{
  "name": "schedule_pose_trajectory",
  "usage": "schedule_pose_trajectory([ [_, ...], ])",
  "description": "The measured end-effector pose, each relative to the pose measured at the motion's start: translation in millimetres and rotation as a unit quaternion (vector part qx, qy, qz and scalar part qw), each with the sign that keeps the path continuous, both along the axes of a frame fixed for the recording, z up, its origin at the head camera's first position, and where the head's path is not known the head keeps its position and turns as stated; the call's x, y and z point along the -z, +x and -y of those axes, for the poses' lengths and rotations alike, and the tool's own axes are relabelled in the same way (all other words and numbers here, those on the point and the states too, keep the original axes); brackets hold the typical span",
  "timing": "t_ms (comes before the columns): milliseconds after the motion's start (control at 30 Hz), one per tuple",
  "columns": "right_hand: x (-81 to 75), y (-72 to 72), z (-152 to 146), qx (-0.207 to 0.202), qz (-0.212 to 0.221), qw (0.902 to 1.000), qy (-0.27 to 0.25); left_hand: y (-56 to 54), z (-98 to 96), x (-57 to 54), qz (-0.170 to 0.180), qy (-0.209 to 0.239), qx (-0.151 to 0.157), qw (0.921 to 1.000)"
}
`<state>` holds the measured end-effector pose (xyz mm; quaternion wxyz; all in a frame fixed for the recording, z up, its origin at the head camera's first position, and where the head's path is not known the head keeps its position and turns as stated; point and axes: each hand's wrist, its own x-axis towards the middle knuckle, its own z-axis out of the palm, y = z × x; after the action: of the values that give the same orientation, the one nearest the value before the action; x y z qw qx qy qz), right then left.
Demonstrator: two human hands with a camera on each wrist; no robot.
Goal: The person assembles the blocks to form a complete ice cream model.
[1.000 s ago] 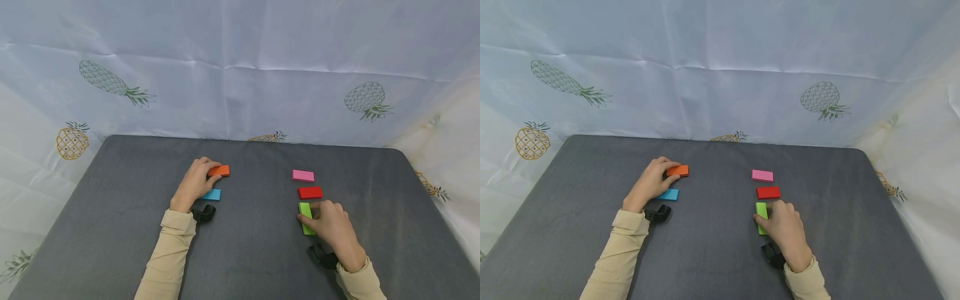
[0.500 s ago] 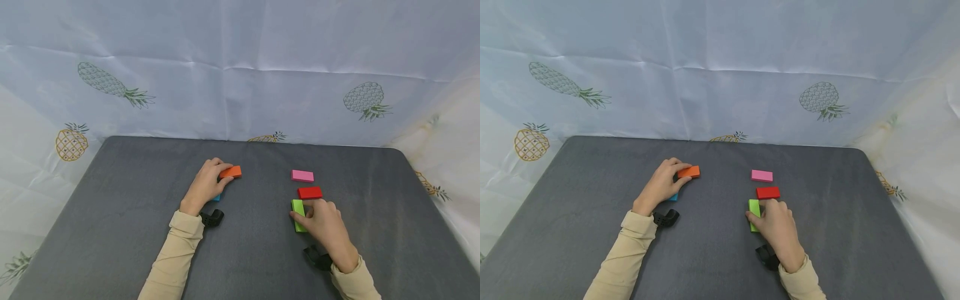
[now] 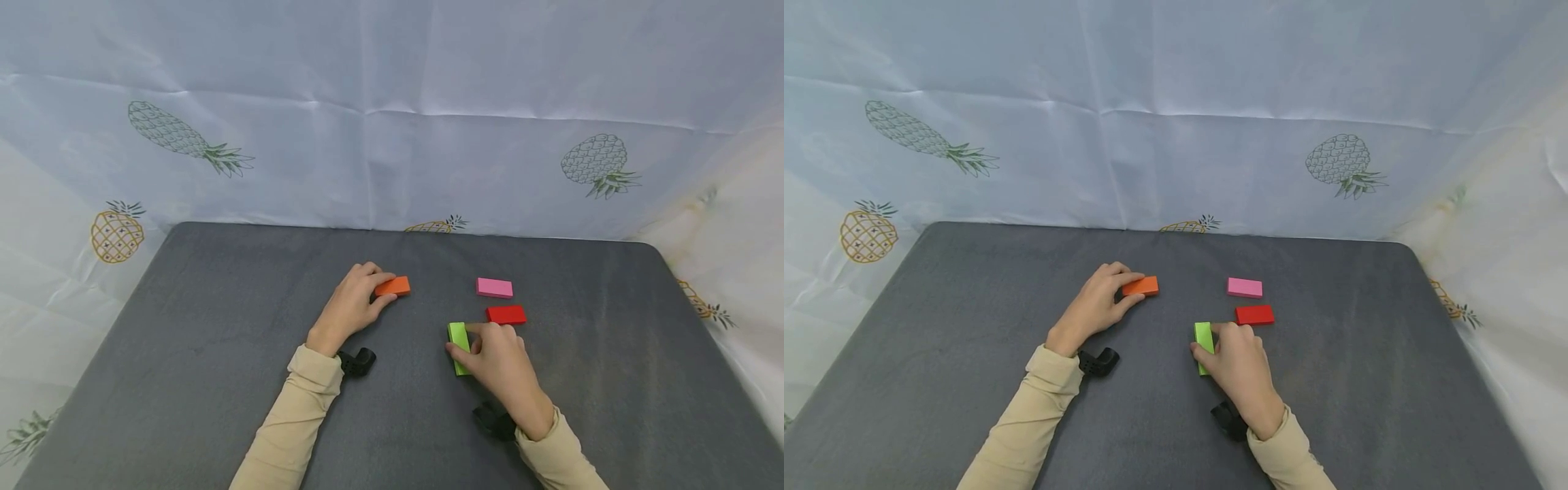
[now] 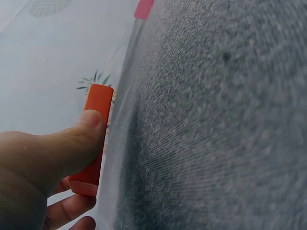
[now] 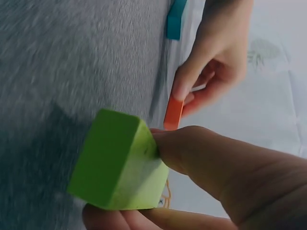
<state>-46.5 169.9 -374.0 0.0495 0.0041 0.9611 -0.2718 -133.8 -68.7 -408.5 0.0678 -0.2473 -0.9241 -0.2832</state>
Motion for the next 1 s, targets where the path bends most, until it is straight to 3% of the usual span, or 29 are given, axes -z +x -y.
schedule_pose_trajectory([
  [500, 3.5, -11.9, 32, -0.019, -0.015, 0.9997, -0.004, 1.8, -7.4, -2.2, 0.010, -0.020, 0.024, 0.9995],
  [1000, 8.3, -15.9, 45, -0.022, -0.024, 0.9993, -0.018, 5.3, -14.4, 0.0, 0.014, -0.018, 0.043, 0.9988],
])
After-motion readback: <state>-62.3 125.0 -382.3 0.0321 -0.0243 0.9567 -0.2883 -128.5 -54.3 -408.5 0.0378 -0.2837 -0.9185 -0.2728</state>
